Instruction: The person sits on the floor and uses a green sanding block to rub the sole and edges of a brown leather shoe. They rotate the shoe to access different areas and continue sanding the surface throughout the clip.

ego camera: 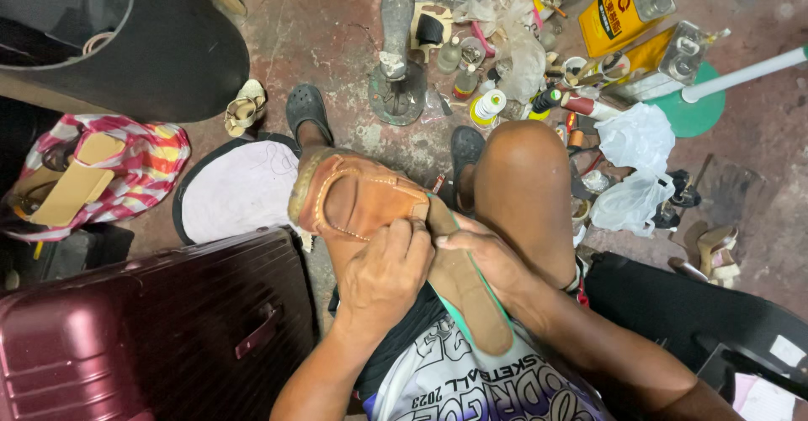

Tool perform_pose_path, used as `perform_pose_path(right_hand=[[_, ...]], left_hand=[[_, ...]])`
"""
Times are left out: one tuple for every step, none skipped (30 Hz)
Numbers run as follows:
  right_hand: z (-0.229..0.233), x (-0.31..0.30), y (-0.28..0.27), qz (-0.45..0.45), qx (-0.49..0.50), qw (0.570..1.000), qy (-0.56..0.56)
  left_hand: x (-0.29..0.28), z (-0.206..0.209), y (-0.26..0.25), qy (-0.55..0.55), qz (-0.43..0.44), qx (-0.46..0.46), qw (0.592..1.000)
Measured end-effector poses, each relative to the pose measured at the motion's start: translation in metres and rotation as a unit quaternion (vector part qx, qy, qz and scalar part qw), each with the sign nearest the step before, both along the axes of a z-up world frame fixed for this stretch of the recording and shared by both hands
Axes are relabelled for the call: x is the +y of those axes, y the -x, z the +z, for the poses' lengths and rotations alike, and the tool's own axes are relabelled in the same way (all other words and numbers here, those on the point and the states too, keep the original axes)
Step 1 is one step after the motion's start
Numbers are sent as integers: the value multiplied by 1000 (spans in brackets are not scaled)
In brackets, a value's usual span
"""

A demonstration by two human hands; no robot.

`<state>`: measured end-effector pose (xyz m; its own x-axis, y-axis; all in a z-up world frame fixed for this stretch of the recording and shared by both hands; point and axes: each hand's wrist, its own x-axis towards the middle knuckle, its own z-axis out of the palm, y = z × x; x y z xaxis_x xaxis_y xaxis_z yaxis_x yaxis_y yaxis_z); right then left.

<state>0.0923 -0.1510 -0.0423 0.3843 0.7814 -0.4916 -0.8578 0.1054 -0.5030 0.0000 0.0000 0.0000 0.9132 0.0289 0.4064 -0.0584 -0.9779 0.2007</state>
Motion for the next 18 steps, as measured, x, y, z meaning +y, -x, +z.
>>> perform_pose_path(right_hand=[[-8, -4, -7, 8, 7, 1000, -12], [-15, -6, -11, 16, 14, 999, -23], [-22, -9, -13, 27, 24, 999, -34], [-28, -10, -14, 23, 20, 998, -49], [-34, -11, -14, 20, 20, 998, -63], [-38, -12, -12, 16, 20, 997, -76], [-42, -8, -10, 10, 22, 997, -69], [-45, -3, -9, 5, 24, 998, -62], [-47, 4, -13, -6, 19, 998, -58], [-48, 7, -15, -3, 36, 998, -60], [-47, 6, -14, 7, 60, 997, -58], [-47, 4, -14, 17, 83, 995, -55], [-48, 3, -13, 22, 75, 996, -48], [-51, 2, -15, 27, 66, 997, -42], [-55, 2, -14, 29, 54, 997, -37], [-59, -1, -8, 20, 53, 998, -37], [-64, -2, -8, 20, 43, 998, -40], [-71, -3, -9, 20, 33, 998, -43]], left_hand=[[2, 2, 0, 13, -3, -2, 1000], [4, 4, 0, 26, -6, -5, 1000], [5, 6, 1, 40, -5, -5, 999], [6, 5, 0, 43, -8, -4, 999], [6, 5, -1, 49, -9, 0, 999], [5, 4, 0, 54, -10, 3, 998], [6, 4, 2, 70, -14, -3, 997], [5, 4, 6, 87, -17, -9, 996], [8, 3, 5, 99, -25, -21, 994], [15, 1, 8, 112, -20, -81, 990], [22, 0, 16, 128, -8, -135, 982], [30, -6, 18, 200, 75, -201, 956], [38, -13, 20, 270, 158, -258, 914], [45, -21, 22, 335, 238, -310, 857], [56, -27, 24, 429, 222, -319, 816], [68, -33, 24, 516, 208, -332, 762], [84, -38, 17, 620, 101, -309, 714], [94, -43, 10, 708, -8, -278, 649]])
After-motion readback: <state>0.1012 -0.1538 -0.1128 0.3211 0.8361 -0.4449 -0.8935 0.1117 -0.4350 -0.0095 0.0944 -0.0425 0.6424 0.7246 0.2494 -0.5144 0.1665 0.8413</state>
